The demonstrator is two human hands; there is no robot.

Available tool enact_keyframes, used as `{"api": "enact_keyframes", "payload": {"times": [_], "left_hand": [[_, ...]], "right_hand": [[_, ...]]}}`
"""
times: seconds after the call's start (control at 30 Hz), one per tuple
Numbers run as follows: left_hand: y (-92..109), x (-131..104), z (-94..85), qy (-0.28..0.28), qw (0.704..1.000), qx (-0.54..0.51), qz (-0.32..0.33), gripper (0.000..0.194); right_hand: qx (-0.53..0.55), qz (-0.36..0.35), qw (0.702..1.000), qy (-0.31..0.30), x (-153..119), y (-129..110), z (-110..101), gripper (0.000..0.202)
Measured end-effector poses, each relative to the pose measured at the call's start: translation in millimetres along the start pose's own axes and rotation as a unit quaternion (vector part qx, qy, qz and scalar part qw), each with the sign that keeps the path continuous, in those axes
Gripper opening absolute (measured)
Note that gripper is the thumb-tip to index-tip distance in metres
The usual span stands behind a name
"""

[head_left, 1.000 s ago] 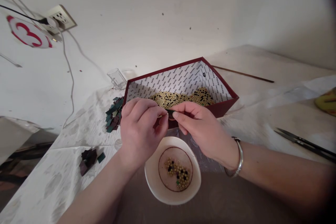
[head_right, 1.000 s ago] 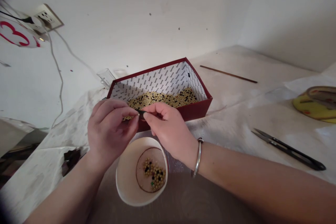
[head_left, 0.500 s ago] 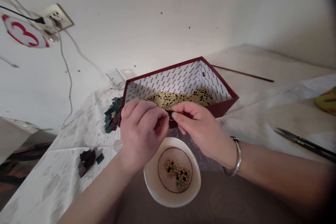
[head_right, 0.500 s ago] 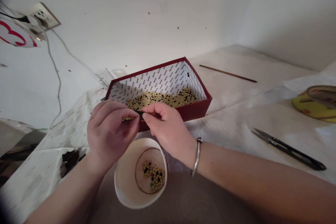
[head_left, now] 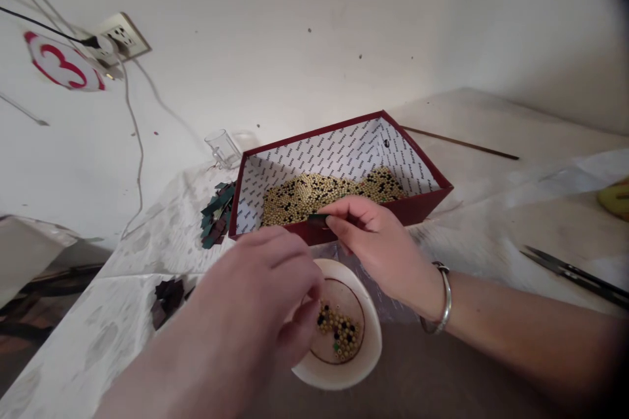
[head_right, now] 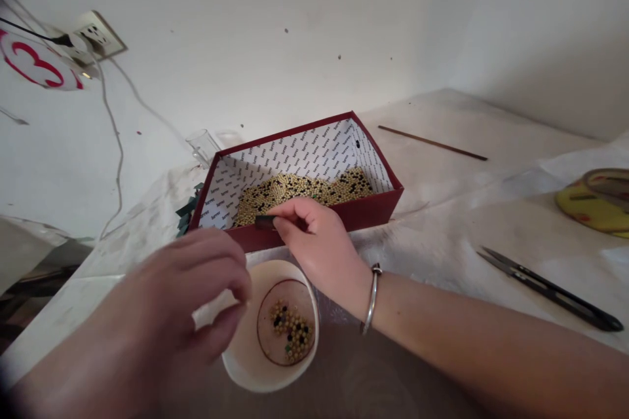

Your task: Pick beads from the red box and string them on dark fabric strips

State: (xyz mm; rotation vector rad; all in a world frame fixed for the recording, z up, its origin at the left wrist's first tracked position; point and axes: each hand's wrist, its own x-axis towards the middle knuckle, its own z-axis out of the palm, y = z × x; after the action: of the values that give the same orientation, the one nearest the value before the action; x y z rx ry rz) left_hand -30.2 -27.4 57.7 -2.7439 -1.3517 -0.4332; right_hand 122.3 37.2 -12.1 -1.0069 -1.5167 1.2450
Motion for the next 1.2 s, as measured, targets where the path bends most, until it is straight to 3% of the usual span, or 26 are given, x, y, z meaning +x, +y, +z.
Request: {"api": "enact_keyframes", "payload": {"times": [0.07, 0.1, 0.17, 0.23, 0.3, 0.4, 0.5, 0.83, 0.93, 1.03, 1.1, 1.2], "left_hand": [[1.3, -2.3, -0.1, -0.043, 0.999, -0.008, 0.002, 0.01], [-0.2, -2.0, 0.3, -0.023, 1.0, -0.002, -0.007, 0.008], [-6.0, 0.5, 1.5, 0.076, 0.996, 0.042, -0.028, 0.004], [-12.7, 4.3, 4.4, 0.141, 0.984, 0.098, -0.044, 0.016], [-18.2, 8.4, 10.4, 0.114, 0.984, 0.124, -0.059, 0.028], [-23.6, 13.8, 23.9, 0.056, 0.985, 0.131, -0.095, 0.017], [-27.0, 17.6, 34.4, 0.077, 0.984, 0.122, -0.103, 0.001], [-37.1, 5.2, 27.7, 0.128, 0.982, -0.067, -0.125, 0.007], [-64.3, -11.1, 19.9, 0.184, 0.962, -0.044, -0.194, 0.01], [-108.2, -32.1, 18.0, 0.202, 0.908, 0.032, -0.365, 0.018], [-138.5, -45.3, 23.4, 0.139, 0.86, 0.094, -0.483, 0.028], [-173.7, -59.9, 39.3, 0.082, 0.842, 0.115, -0.52, 0.031]], "right_hand": [[-0.01, -0.013, 1.0, 0.001, -0.6, 1.5, 0.2, 0.016], [-0.015, -0.017, 1.0, 0.004, -1.1, 1.6, 0.2, 0.015], [-0.025, -0.018, 1.0, 0.004, -2.0, 0.7, 0.4, 0.014], [-0.035, -0.024, 0.999, -0.002, -2.6, -0.6, 1.1, 0.014], [-0.046, -0.037, 0.998, -0.007, -3.1, -0.8, 2.3, 0.013], [-0.056, -0.063, 0.996, -0.006, -3.6, 2.6, 4.4, 0.012], [-0.063, -0.1, 0.993, -0.004, -3.6, 8.3, 5.8, 0.012], [-0.103, -0.189, 0.977, -0.012, -2.1, 18.5, 7.4, 0.014], [-0.113, -0.197, 0.974, -0.009, -3.2, 21.3, 7.8, 0.014], [-0.124, -0.202, 0.972, -0.012, -4.5, 23.5, 8.4, 0.014], [-0.134, -0.204, 0.97, -0.014, -5.2, 24.9, 8.8, 0.014], [-0.148, -0.22, 0.964, -0.008, -6.2, 27.7, 8.9, 0.015]]}}
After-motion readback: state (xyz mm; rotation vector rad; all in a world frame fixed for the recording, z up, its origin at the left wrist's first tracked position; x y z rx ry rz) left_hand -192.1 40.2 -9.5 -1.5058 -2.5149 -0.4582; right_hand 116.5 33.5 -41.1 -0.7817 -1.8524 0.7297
